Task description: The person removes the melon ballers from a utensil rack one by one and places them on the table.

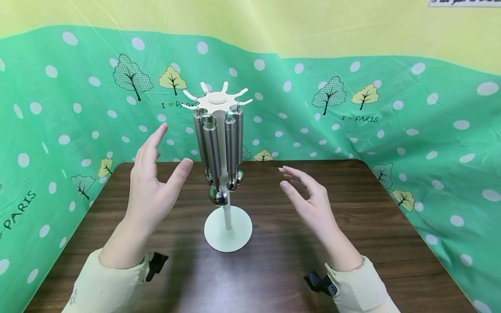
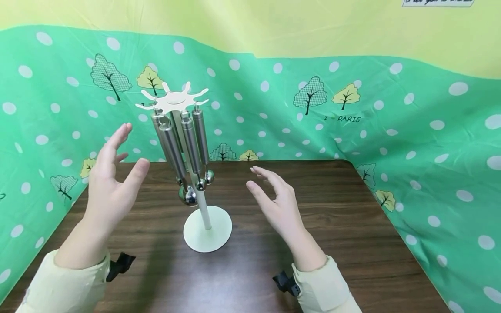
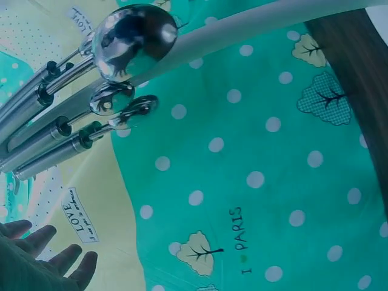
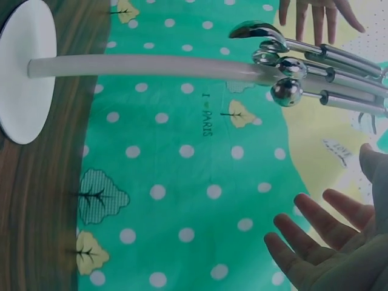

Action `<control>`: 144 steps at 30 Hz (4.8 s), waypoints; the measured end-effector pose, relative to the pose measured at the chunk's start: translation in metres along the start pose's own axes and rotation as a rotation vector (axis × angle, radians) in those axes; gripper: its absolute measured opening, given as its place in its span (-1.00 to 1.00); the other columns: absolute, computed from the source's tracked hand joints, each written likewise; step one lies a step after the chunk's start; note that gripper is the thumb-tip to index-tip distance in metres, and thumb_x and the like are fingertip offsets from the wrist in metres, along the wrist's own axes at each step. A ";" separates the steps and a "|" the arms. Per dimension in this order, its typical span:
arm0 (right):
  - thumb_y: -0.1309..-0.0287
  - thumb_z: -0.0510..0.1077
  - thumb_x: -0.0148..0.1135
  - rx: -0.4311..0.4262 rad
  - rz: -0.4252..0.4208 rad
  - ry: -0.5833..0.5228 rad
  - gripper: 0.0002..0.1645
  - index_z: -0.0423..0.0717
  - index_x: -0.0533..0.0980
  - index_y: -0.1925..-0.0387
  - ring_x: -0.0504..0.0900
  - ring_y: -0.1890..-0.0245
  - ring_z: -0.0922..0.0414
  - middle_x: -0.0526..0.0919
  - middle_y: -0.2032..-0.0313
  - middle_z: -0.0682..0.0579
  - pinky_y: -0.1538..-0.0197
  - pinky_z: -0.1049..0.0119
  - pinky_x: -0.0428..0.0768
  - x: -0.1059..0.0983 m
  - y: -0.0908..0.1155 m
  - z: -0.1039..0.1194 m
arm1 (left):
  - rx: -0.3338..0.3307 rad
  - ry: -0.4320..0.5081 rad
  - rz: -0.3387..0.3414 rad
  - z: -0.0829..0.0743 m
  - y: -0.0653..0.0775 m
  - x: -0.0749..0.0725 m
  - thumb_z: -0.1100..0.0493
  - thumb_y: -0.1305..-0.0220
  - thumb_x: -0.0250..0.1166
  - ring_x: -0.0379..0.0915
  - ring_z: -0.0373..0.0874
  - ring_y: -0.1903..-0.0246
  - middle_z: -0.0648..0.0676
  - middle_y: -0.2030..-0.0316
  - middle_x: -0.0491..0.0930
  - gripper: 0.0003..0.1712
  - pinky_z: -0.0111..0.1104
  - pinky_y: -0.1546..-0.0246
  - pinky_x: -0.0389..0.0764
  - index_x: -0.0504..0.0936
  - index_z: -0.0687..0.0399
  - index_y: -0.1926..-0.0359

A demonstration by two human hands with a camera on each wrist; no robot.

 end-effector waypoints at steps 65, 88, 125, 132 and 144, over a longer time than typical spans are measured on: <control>-0.25 -0.38 0.21 0.006 0.212 -0.408 -0.82 -0.46 0.60 0.16 0.58 0.27 0.28 0.64 0.26 0.05 0.14 0.44 0.58 0.072 -0.042 0.031 | -0.166 0.416 0.047 -0.029 -0.061 0.020 0.03 -0.46 0.12 0.37 -0.20 -0.17 -0.06 -0.23 0.53 -0.42 -0.26 -0.28 0.39 0.31 -0.02 -0.44; -0.23 -0.40 0.22 0.019 0.112 -0.451 -0.85 -0.49 0.59 0.22 0.58 0.39 0.27 0.65 0.40 0.25 0.28 0.44 0.60 0.053 -0.037 0.036 | -0.185 0.421 0.055 -0.027 -0.060 0.021 0.03 -0.44 0.15 0.41 -0.23 -0.15 -0.11 -0.08 0.53 -0.41 -0.29 -0.20 0.45 0.32 -0.05 -0.44; -0.22 -0.34 0.29 0.321 -0.100 -0.401 -0.85 -0.44 0.61 0.27 0.62 0.57 0.29 0.67 0.57 0.18 0.37 0.43 0.67 0.024 0.005 -0.023 | -0.184 0.481 0.031 -0.025 -0.063 0.017 0.07 -0.52 0.02 0.44 -0.16 -0.10 0.04 -0.18 0.50 -0.51 -0.36 -0.02 0.48 0.35 0.14 -0.36; -0.23 -0.31 0.29 0.422 -0.124 -0.398 -0.93 -0.28 0.64 0.33 0.63 0.57 0.31 0.66 0.58 0.19 0.41 0.44 0.66 0.029 0.018 -0.042 | -0.192 0.452 0.031 -0.025 -0.062 0.016 0.05 -0.52 0.04 0.44 -0.17 -0.08 0.06 -0.21 0.48 -0.51 -0.38 -0.03 0.47 0.35 0.15 -0.35; -0.20 -0.30 0.33 0.508 -0.097 -0.271 -0.77 -0.48 0.63 0.23 0.58 0.54 0.36 0.65 0.59 0.31 0.42 0.50 0.53 0.044 0.039 -0.067 | -0.205 0.437 0.034 -0.026 -0.061 0.015 0.05 -0.51 0.05 0.46 -0.19 -0.07 0.04 -0.18 0.49 -0.50 -0.37 -0.01 0.48 0.33 0.17 -0.35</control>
Point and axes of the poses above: each hand's wrist, its own y-axis away from the middle knuckle, its own x-axis out of the palm, z = x × y, the point moved 3 cm from there along -y, towards the middle knuckle
